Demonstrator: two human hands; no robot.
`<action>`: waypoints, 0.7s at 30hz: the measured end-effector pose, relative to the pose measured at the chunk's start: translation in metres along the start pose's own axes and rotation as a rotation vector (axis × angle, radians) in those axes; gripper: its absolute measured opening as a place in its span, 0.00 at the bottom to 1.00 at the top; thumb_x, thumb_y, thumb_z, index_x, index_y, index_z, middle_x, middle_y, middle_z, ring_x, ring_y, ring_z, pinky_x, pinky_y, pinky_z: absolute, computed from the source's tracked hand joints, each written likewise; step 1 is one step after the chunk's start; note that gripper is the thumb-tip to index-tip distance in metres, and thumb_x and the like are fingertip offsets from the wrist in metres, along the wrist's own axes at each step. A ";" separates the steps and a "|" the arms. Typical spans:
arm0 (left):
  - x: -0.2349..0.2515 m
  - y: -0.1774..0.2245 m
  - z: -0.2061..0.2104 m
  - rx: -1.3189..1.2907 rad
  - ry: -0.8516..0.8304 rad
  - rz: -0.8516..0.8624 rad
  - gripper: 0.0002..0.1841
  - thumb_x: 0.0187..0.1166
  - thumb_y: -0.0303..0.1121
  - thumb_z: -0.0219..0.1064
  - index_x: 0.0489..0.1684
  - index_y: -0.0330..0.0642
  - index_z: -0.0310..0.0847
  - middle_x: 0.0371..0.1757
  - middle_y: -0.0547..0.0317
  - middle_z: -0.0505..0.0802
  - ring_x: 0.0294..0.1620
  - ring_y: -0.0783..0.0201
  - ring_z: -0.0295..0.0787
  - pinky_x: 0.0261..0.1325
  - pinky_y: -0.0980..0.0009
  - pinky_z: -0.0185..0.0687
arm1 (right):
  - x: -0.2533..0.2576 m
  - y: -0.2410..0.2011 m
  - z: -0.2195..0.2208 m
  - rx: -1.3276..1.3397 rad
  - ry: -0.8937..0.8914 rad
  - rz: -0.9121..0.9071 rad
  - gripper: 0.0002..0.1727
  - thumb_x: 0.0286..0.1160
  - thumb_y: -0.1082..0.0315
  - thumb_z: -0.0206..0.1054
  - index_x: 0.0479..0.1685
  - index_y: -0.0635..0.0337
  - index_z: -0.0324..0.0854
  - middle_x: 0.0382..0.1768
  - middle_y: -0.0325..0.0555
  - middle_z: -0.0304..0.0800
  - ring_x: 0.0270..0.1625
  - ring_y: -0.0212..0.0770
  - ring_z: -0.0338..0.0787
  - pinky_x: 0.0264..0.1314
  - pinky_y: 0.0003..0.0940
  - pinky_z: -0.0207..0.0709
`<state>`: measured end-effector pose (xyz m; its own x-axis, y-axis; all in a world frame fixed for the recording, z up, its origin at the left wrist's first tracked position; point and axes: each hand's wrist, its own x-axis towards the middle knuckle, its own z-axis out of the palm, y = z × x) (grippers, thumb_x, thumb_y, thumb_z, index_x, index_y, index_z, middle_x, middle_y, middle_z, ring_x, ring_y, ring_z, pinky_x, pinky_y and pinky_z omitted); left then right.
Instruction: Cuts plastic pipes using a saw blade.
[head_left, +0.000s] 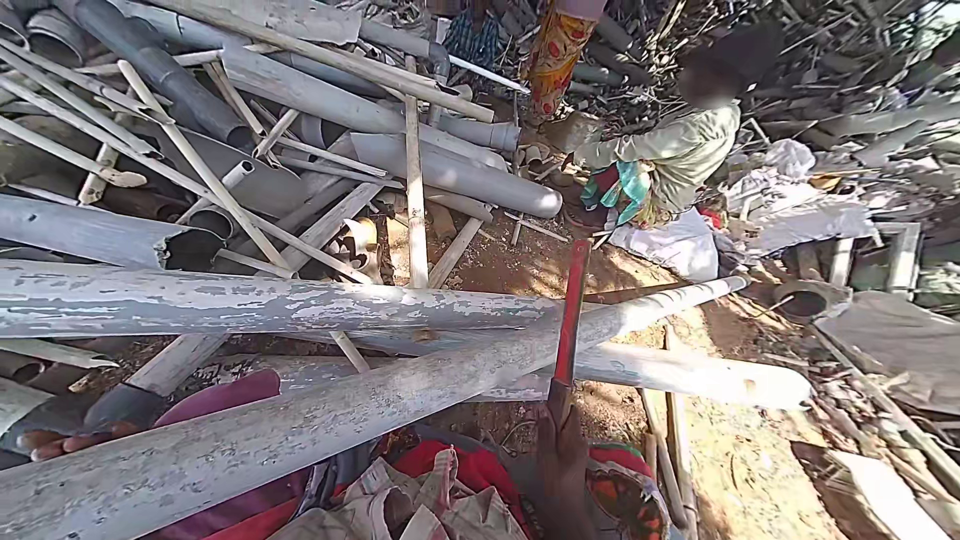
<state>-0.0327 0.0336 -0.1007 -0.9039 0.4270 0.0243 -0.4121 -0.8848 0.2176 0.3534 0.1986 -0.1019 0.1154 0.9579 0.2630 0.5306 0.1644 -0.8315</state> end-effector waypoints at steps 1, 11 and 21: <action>0.018 0.017 -0.039 -0.075 -0.246 -0.145 0.30 0.83 0.48 0.61 0.71 0.28 0.76 0.66 0.42 0.89 0.73 0.49 0.85 0.81 0.57 0.75 | 0.005 -0.008 -0.008 0.142 0.081 -0.136 0.24 0.84 0.60 0.56 0.55 0.81 0.70 0.22 0.30 0.72 0.20 0.16 0.74 0.25 0.15 0.73; 0.016 0.010 -0.024 -0.078 -0.155 -0.126 0.19 0.84 0.39 0.57 0.57 0.29 0.76 0.53 0.46 0.94 0.60 0.53 0.94 0.65 0.66 0.88 | 0.014 0.005 0.000 -0.038 -0.161 0.273 0.17 0.90 0.63 0.56 0.55 0.74 0.72 0.20 0.43 0.73 0.18 0.35 0.76 0.24 0.35 0.75; 0.026 0.012 -0.042 -0.210 -0.267 -0.266 0.22 0.87 0.44 0.55 0.58 0.32 0.83 0.56 0.46 0.95 0.63 0.52 0.93 0.72 0.62 0.84 | 0.027 0.000 -0.003 -0.431 -0.431 0.383 0.27 0.93 0.59 0.55 0.78 0.72 0.64 0.46 0.71 0.86 0.48 0.67 0.89 0.55 0.64 0.77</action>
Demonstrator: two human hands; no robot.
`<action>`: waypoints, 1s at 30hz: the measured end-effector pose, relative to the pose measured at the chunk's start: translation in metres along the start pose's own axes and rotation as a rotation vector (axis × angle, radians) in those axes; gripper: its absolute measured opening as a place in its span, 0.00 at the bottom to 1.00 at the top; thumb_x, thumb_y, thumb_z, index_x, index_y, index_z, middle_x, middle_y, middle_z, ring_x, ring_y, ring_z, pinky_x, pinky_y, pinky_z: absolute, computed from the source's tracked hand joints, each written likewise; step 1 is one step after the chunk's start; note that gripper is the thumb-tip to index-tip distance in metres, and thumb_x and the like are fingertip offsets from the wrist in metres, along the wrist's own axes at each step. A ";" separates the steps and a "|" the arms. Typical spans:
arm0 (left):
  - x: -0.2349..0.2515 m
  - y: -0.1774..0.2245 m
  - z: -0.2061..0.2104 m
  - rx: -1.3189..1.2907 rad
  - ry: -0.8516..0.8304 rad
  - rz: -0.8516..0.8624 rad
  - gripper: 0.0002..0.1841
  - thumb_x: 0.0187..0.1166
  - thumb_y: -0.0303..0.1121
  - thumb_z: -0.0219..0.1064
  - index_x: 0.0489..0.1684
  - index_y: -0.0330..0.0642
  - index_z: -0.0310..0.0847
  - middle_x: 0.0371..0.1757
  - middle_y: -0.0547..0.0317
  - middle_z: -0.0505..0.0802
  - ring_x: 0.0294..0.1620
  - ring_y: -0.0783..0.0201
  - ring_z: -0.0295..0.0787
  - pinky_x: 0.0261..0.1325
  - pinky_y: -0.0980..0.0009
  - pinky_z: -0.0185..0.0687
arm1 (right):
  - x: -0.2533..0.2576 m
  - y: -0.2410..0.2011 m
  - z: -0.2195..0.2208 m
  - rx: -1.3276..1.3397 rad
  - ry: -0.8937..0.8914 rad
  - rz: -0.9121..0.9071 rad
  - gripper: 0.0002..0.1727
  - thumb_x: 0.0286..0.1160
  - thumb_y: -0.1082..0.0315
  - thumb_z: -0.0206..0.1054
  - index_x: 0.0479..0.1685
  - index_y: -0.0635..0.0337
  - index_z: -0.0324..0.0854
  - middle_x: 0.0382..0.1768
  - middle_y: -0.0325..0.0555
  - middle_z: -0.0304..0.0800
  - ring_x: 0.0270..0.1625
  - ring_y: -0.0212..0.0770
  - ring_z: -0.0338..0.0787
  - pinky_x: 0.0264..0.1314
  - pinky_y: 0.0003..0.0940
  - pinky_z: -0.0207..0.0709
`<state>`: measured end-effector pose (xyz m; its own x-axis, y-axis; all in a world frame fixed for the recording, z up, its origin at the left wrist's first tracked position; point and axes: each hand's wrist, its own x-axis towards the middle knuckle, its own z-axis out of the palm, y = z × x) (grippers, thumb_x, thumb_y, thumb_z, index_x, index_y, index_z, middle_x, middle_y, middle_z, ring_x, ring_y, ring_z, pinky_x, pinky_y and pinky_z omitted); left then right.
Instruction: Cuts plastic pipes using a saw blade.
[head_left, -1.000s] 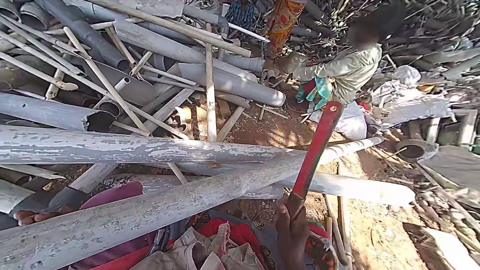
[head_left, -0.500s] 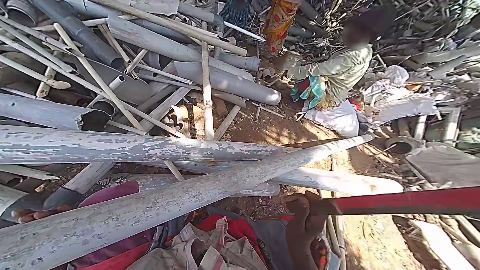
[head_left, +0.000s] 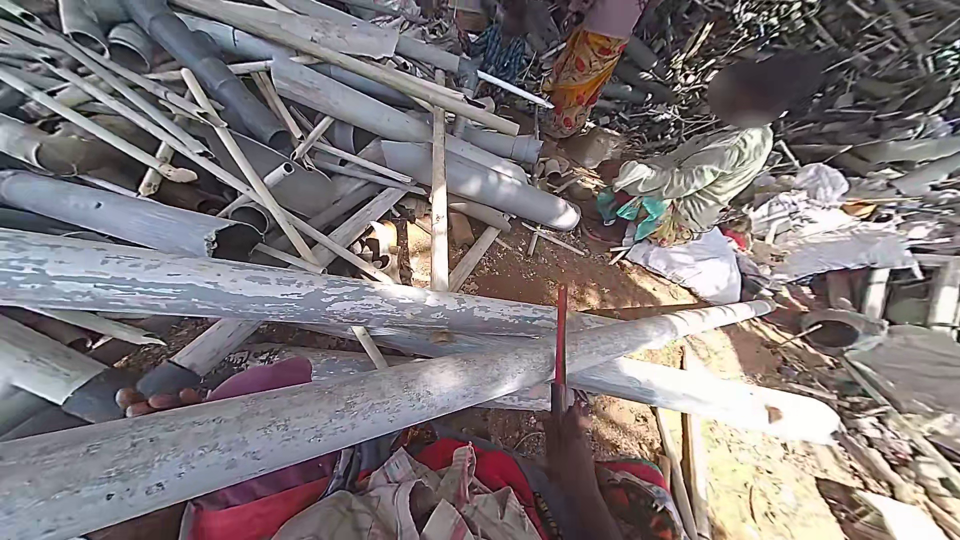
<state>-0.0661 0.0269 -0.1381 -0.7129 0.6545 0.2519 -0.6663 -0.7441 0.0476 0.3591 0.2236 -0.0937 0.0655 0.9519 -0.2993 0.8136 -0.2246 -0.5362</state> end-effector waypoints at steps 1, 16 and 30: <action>-0.006 -0.003 0.011 0.115 0.101 0.050 0.25 0.90 0.48 0.47 0.58 0.36 0.82 0.54 0.47 0.96 0.60 0.54 0.94 0.66 0.63 0.88 | 0.001 0.003 0.002 -0.004 -0.011 0.004 0.26 0.93 0.57 0.53 0.77 0.71 0.65 0.42 0.68 0.86 0.42 0.64 0.89 0.49 0.63 0.78; -0.019 0.003 0.080 0.408 0.582 0.526 0.39 0.88 0.65 0.25 0.81 0.42 0.54 0.68 0.47 0.81 0.71 0.53 0.81 0.70 0.44 0.78 | -0.009 -0.018 -0.002 0.227 -0.036 -0.126 0.19 0.96 0.59 0.48 0.60 0.70 0.69 0.19 0.42 0.69 0.15 0.36 0.72 0.21 0.34 0.71; -0.004 0.012 0.028 -0.149 0.202 0.322 0.31 0.91 0.52 0.39 0.48 0.29 0.77 0.46 0.46 0.92 0.53 0.52 0.93 0.60 0.61 0.89 | -0.090 -0.068 -0.041 0.432 0.333 -0.934 0.25 0.90 0.39 0.47 0.58 0.53 0.70 0.23 0.21 0.79 0.22 0.13 0.78 0.24 0.13 0.76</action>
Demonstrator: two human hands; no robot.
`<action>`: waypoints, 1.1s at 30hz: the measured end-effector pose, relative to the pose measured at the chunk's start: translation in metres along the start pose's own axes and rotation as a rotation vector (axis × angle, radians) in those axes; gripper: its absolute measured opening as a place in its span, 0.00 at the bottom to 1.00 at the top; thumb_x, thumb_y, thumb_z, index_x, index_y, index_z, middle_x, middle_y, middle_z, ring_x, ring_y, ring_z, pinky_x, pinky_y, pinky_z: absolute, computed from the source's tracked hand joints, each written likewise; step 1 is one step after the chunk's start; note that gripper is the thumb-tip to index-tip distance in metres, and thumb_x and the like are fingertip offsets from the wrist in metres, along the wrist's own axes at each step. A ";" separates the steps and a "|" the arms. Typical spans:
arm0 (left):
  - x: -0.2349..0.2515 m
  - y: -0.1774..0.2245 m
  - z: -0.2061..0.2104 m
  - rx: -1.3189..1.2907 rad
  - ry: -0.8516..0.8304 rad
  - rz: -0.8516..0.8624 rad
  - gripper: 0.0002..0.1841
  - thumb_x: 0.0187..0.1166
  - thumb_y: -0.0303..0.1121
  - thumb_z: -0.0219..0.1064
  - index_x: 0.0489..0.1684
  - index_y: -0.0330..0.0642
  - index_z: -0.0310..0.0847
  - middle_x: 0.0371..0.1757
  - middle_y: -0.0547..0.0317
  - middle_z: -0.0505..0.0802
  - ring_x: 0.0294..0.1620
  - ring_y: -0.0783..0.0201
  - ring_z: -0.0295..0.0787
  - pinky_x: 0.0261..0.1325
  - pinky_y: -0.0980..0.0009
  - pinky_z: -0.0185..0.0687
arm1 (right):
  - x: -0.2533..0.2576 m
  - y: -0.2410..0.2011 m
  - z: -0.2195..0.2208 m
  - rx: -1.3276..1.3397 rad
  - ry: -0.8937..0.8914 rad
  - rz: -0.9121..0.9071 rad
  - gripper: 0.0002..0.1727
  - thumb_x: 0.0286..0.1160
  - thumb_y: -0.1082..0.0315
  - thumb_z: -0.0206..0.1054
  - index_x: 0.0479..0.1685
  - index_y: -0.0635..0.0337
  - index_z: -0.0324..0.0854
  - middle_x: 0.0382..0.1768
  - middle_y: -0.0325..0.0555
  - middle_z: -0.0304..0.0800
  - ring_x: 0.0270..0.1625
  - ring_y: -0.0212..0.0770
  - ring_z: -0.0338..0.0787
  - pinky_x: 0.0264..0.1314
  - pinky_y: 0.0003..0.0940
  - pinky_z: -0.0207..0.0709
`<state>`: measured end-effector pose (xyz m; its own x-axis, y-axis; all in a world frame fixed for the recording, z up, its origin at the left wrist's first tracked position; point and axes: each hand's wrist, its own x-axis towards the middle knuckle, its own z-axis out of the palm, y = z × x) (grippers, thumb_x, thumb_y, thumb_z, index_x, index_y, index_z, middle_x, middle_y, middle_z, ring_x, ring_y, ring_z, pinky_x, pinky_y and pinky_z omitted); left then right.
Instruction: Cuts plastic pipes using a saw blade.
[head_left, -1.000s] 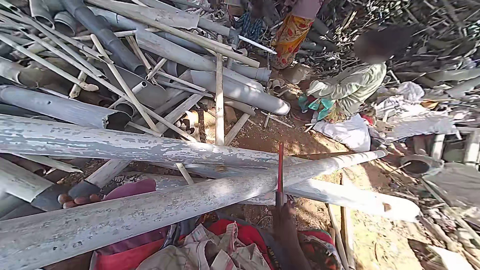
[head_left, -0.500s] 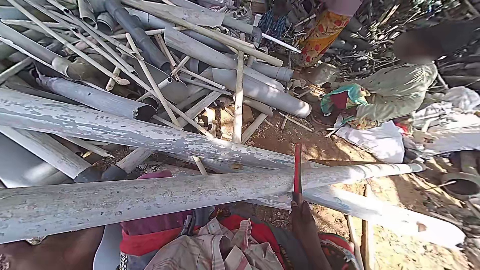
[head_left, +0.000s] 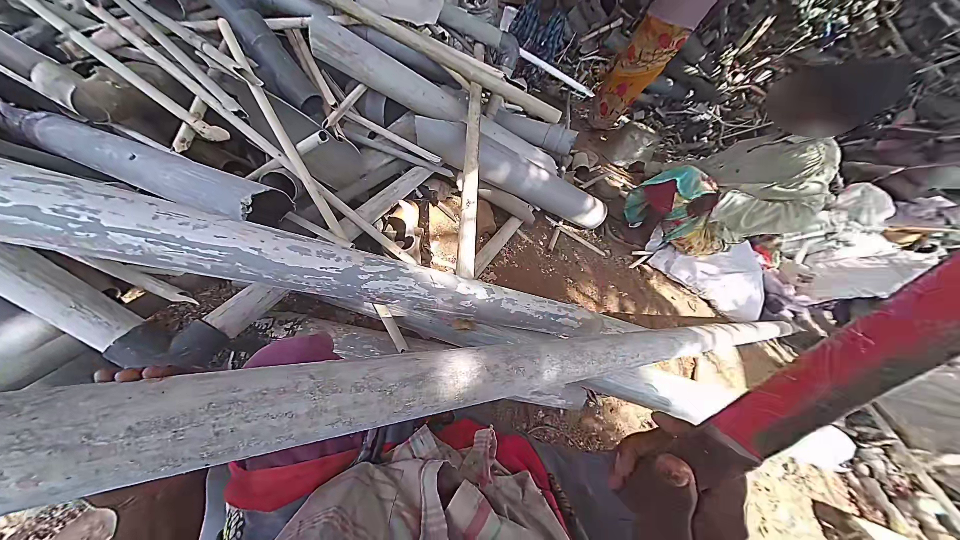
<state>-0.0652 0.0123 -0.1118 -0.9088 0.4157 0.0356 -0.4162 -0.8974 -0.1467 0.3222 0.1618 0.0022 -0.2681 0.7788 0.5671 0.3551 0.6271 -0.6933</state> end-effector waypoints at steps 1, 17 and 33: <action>0.002 0.002 -0.005 0.023 0.011 0.001 0.30 0.91 0.51 0.39 0.48 0.31 0.77 0.45 0.47 0.92 0.52 0.53 0.93 0.61 0.62 0.89 | -0.016 0.016 0.003 -0.146 -0.015 -0.001 0.29 0.92 0.40 0.45 0.57 0.61 0.70 0.22 0.28 0.79 0.21 0.19 0.79 0.25 0.17 0.77; 0.004 -0.010 0.001 0.303 -0.003 -0.068 0.31 0.93 0.49 0.23 0.63 0.34 0.68 0.51 0.56 0.91 0.57 0.63 0.91 0.63 0.68 0.86 | -0.042 0.047 0.030 -0.452 -0.261 0.373 0.28 0.82 0.57 0.59 0.55 0.84 0.78 0.22 0.63 0.83 0.25 0.58 0.87 0.29 0.55 0.78; -0.014 -0.002 -0.004 0.506 0.207 -0.037 0.54 0.75 0.72 0.06 0.70 0.42 0.69 0.59 0.49 0.91 0.64 0.52 0.89 0.64 0.52 0.87 | -0.005 0.022 0.001 0.077 0.106 -0.046 0.21 0.90 0.41 0.50 0.55 0.47 0.75 0.27 0.15 0.83 0.28 0.09 0.81 0.30 0.10 0.77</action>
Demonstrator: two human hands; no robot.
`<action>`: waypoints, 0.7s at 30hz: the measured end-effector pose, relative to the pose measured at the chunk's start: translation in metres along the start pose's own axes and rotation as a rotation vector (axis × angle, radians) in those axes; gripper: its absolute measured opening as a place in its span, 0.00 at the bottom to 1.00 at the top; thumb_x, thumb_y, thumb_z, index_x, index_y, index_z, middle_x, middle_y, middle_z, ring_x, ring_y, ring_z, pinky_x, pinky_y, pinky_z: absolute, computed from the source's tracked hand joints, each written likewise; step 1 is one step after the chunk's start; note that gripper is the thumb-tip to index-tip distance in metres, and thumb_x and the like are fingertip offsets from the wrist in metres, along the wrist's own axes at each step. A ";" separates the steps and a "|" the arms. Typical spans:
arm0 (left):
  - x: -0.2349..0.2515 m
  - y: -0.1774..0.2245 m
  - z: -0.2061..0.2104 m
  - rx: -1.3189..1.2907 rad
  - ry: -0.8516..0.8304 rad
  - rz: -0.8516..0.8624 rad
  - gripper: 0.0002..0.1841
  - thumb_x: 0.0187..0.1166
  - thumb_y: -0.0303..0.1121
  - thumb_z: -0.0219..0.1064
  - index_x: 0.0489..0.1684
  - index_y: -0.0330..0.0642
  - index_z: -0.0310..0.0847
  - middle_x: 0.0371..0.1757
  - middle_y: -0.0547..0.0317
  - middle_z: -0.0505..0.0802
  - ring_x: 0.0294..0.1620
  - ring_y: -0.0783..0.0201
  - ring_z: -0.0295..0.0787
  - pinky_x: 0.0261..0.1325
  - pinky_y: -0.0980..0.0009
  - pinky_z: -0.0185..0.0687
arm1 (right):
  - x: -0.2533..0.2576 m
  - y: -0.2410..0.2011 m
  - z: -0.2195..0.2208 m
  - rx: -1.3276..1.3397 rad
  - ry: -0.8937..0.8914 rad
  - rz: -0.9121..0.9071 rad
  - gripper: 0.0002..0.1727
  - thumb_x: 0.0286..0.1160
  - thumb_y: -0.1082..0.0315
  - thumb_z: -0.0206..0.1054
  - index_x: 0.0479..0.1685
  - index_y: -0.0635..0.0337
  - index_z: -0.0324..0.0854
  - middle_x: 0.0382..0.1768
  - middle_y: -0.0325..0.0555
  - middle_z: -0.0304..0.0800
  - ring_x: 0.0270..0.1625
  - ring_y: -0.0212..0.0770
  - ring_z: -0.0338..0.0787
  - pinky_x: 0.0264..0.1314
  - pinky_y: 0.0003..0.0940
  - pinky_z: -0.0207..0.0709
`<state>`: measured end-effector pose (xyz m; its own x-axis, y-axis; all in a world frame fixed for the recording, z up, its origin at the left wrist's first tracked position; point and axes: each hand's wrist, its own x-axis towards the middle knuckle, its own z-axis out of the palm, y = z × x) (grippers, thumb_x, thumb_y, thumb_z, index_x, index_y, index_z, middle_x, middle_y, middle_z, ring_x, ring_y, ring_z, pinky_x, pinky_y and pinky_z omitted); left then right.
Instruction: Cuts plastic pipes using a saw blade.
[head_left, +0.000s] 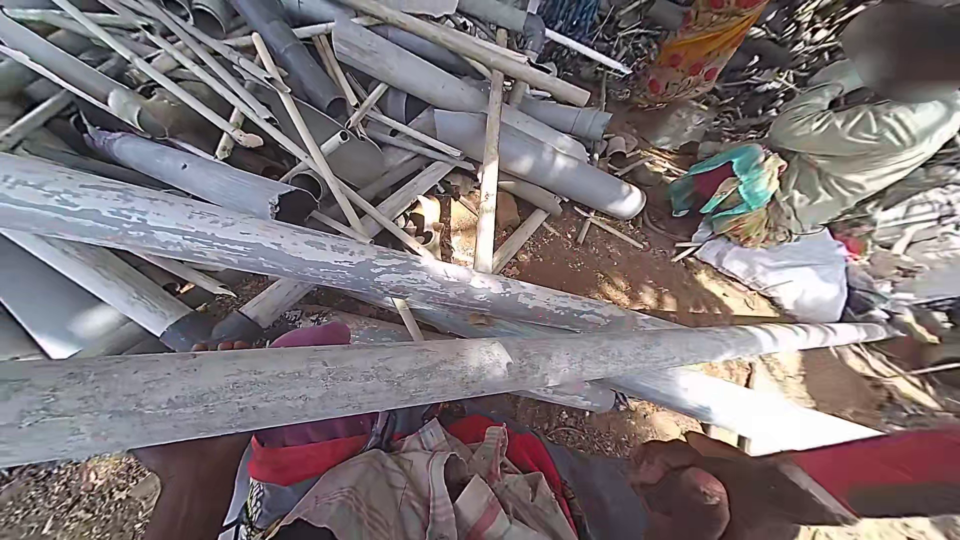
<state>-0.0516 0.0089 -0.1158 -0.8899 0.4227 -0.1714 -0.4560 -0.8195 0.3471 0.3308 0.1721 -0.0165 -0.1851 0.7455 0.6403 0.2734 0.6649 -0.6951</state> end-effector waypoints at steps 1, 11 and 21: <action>-0.001 0.001 -0.002 0.014 0.007 0.006 0.54 0.75 0.72 0.05 0.71 0.42 0.69 0.60 0.50 0.90 0.64 0.52 0.88 0.65 0.52 0.86 | -0.008 0.011 0.003 -0.074 -0.022 -0.025 0.22 0.91 0.42 0.50 0.56 0.50 0.76 0.26 0.20 0.84 0.28 0.13 0.83 0.32 0.12 0.79; -0.008 -0.004 0.004 0.132 0.089 0.035 0.49 0.78 0.69 0.08 0.69 0.48 0.70 0.57 0.56 0.90 0.63 0.58 0.87 0.65 0.53 0.84 | -0.003 -0.003 0.000 -0.149 -0.115 0.073 0.36 0.90 0.41 0.51 0.55 0.77 0.69 0.24 0.33 0.78 0.26 0.13 0.78 0.32 0.14 0.77; -0.013 -0.007 0.008 0.072 0.083 0.036 0.49 0.79 0.70 0.10 0.64 0.46 0.74 0.54 0.55 0.92 0.60 0.57 0.90 0.62 0.54 0.87 | -0.005 -0.022 0.035 -0.138 -0.273 -0.048 0.33 0.89 0.40 0.50 0.50 0.70 0.73 0.19 0.44 0.78 0.19 0.24 0.79 0.24 0.18 0.76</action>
<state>-0.0372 0.0124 -0.1085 -0.9045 0.3577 -0.2321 -0.4248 -0.8024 0.4192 0.2923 0.1558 -0.0160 -0.4423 0.7109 0.5468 0.3803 0.7008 -0.6036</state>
